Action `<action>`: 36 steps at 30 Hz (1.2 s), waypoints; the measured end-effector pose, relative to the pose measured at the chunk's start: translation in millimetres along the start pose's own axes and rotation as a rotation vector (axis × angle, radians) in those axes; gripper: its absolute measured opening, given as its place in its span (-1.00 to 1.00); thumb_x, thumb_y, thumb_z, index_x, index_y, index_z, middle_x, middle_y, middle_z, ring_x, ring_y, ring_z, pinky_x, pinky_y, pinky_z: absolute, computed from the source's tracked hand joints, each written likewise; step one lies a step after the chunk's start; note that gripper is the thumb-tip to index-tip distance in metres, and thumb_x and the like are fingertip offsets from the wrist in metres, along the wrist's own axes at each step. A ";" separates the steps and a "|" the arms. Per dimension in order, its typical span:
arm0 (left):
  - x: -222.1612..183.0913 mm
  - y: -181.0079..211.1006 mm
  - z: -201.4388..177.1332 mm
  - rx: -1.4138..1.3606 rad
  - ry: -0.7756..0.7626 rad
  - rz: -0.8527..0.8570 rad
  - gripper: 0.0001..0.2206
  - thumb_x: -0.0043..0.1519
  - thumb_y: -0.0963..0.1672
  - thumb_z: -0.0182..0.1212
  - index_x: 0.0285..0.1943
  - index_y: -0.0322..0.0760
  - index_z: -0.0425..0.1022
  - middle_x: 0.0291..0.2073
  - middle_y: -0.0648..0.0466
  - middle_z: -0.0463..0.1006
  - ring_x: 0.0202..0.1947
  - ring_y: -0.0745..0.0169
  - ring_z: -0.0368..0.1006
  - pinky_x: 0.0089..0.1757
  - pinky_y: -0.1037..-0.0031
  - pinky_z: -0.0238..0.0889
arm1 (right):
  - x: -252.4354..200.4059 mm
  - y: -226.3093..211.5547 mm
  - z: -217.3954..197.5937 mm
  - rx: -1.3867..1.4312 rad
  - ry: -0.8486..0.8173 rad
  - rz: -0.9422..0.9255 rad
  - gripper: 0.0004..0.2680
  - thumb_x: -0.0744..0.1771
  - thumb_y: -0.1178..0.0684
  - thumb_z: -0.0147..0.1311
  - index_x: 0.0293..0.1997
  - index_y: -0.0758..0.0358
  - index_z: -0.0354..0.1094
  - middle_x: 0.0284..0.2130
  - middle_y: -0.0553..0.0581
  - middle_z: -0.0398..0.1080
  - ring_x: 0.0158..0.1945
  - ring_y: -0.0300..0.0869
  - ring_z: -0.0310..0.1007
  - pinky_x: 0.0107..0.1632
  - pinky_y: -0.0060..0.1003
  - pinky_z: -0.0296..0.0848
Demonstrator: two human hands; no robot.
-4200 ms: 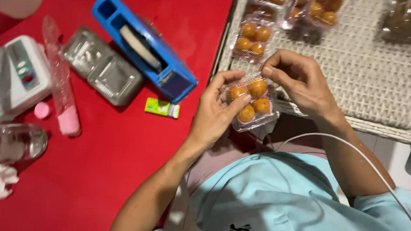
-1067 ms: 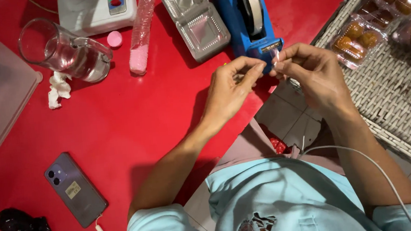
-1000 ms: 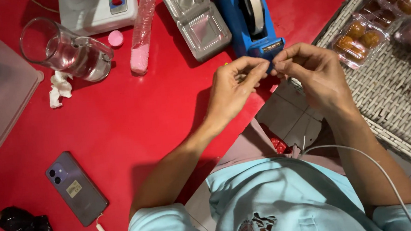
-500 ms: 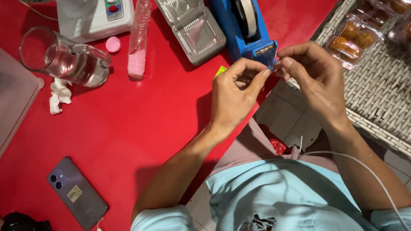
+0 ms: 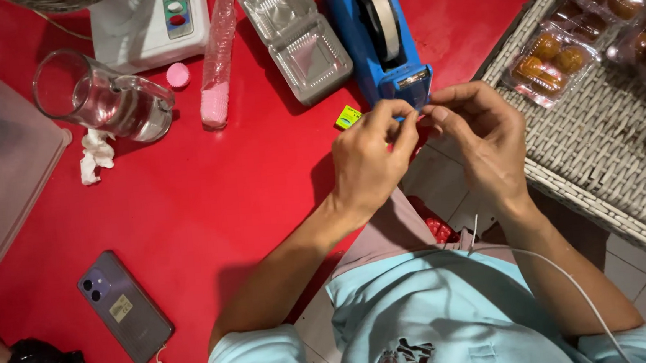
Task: Place small round cookies into a plastic container and seal it with tape.
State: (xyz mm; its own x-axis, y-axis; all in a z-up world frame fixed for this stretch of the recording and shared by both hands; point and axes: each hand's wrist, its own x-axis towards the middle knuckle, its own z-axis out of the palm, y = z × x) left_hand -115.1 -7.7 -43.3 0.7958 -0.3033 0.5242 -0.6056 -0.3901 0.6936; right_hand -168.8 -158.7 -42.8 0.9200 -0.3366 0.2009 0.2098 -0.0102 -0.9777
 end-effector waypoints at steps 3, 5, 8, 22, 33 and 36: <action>2.3 2.2 0.0 0.460 0.173 0.414 -0.95 0.32 -0.16 0.14 -0.18 -0.20 0.50 -0.66 0.16 0.31 -0.58 0.23 0.38 -0.41 0.51 0.37 | -0.6 2.0 -1.1 -0.024 0.014 -0.016 -0.90 0.41 0.27 0.17 -0.01 0.52 0.44 -0.29 0.33 0.49 -0.21 -0.17 0.49 -0.17 -0.31 0.52; 3.6 4.6 -0.5 0.651 0.238 0.559 -0.89 0.33 -0.18 0.08 -0.21 -0.27 0.52 -0.67 0.16 0.22 -0.60 0.26 0.28 -0.43 0.56 0.32 | -1.5 2.8 -0.2 -0.029 0.018 0.000 -0.91 0.41 0.26 0.18 -0.02 0.48 0.47 -0.31 0.31 0.49 -0.22 -0.22 0.47 -0.19 -0.34 0.51; 3.3 3.9 1.1 0.740 0.263 0.653 -0.82 0.34 -0.20 0.02 -0.24 -0.36 0.54 -0.68 0.16 0.18 -0.64 0.28 0.23 -0.49 0.54 0.25 | -1.6 0.4 3.8 0.011 0.005 0.023 -0.91 0.40 0.25 0.18 -0.06 0.49 0.48 -0.36 0.30 0.48 -0.30 -0.18 0.50 -0.22 -0.34 0.54; -2.8 20.1 -1.1 -0.117 -0.032 -0.045 -0.95 0.34 -0.14 0.16 -0.16 -0.15 0.39 -0.66 0.15 0.55 -0.61 0.12 0.53 -0.46 0.46 0.37 | 6.1 4.2 10.1 0.359 0.093 0.358 -0.84 0.35 0.14 0.20 -0.05 0.46 0.48 -0.32 0.18 0.48 -0.30 -0.26 0.56 -0.30 -0.37 0.67; -7.5 12.4 5.1 -0.047 0.042 0.032 -0.98 0.34 -0.14 0.20 -0.15 -0.10 0.47 -0.75 0.21 0.43 -0.67 0.15 0.46 -0.46 0.46 0.40 | -1.3 -4.3 7.9 0.186 0.078 0.127 -0.84 0.35 0.27 0.22 -0.02 0.55 0.43 -0.27 0.31 0.49 -0.24 -0.19 0.52 -0.21 -0.26 0.62; -7.6 11.7 4.5 -0.238 -0.024 -0.118 -0.99 0.32 -0.15 0.21 -0.17 -0.10 0.51 -0.78 0.24 0.37 -0.69 0.35 0.36 -0.47 0.56 0.33 | -4.8 3.2 2.5 -0.082 0.054 -0.138 -0.85 0.33 0.35 0.31 -0.05 0.54 0.48 -0.26 0.36 0.48 -0.22 -0.08 0.53 -0.18 -0.22 0.58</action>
State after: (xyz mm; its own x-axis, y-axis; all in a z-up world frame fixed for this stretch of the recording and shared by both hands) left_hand -128.2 -13.9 -41.4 0.8587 -0.2895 0.4229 -0.4879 -0.2090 0.8475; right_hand -171.8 -154.7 -46.8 0.8649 -0.3766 0.3319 0.3029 -0.1357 -0.9433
